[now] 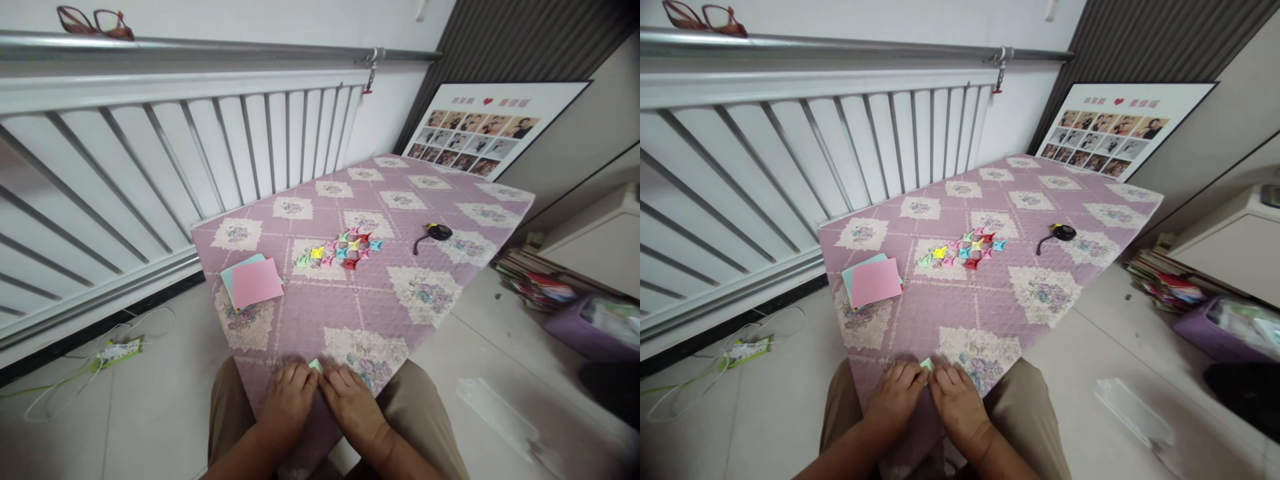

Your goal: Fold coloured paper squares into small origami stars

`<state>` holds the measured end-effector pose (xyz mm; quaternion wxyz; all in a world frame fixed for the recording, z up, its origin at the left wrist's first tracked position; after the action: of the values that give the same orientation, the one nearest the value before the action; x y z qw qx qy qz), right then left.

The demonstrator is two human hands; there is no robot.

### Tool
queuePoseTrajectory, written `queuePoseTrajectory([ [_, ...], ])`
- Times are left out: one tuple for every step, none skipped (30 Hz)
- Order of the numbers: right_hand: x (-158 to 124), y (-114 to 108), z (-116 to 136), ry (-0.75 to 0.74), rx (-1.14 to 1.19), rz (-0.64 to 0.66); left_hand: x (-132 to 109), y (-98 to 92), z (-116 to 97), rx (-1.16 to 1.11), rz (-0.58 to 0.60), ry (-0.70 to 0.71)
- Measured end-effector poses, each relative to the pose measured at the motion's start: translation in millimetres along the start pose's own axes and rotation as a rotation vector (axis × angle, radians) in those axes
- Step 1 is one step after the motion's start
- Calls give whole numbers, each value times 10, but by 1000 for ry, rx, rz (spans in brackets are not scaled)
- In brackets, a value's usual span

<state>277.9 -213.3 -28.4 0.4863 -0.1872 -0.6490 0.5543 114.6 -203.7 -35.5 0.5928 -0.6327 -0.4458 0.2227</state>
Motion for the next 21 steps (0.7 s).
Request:
queuePoseTrajectory([
  [-17, -3, 3, 5, 8, -12, -9, -1, -2, 1, 6, -5],
  [-37, -4, 6, 15, 16, -25, -16, -8, -1, -1, 10, -2],
  [-57, -4, 9, 33, 21, -38, -20, -20, 2, -5, 10, 3],
  [-78, -2, 12, 58, 22, -49, -24, -36, 5, -9, 10, 12],
  [-98, 2, 16, 87, 18, -58, -26, -54, 8, -12, 10, 21],
  [-116, 8, 20, 117, 10, -68, -29, -70, 11, -14, 9, 30],
  [-131, 13, 26, 139, 1, -77, -31, -84, 13, -11, 7, 35],
  [-143, 19, 33, 150, -7, -82, -34, -95, 16, -5, 4, 36],
  [-151, 25, 40, 152, -15, -83, -37, -102, 18, 1, 0, 35],
  [-155, 30, 48, 152, -24, -82, -41, -105, 20, 5, -5, 34],
  [-155, 33, 55, 153, -38, -78, -44, -105, 22, 6, -10, 35],
  [-151, 34, 62, 156, -54, -69, -47, -103, 25, 4, -14, 38],
  [-144, 33, 70, 159, -72, -53, -49, -101, 28, -1, -17, 40],
  [-134, 29, 77, 163, -90, -30, -50, -100, 33, -6, -19, 43],
  [-123, 23, 85, 166, -108, -5, -50, -99, 38, -10, -19, 45],
  [-111, 15, 92, 165, -121, 23, -49, -99, 43, -14, -18, 45],
  [-101, 5, 99, 167, -131, 51, -48, -100, 47, -17, -13, 45],
  [-93, -7, 105, 173, -136, 73, -47, -100, 51, -18, -8, 45],
  [-87, -20, 110, 181, -139, 89, -46, -100, 54, -18, -2, 45],
  [-84, -34, 116, 190, -140, 101, -47, -98, 54, -17, 3, 46],
  [-83, -47, 124, 199, -139, 109, -47, -96, 54, -15, 6, 48],
])
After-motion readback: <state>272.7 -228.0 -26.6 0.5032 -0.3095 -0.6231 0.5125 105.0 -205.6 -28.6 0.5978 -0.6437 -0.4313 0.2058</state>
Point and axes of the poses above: each hand's wrist, its own x-axis towards the middle knuckle, its own y-axis out of the palm, z = x × y, the point moved 1 cm from there along x, towards the middle knuckle, and after that the axes turned 13 degrees about -z, right-handed, at the moved point
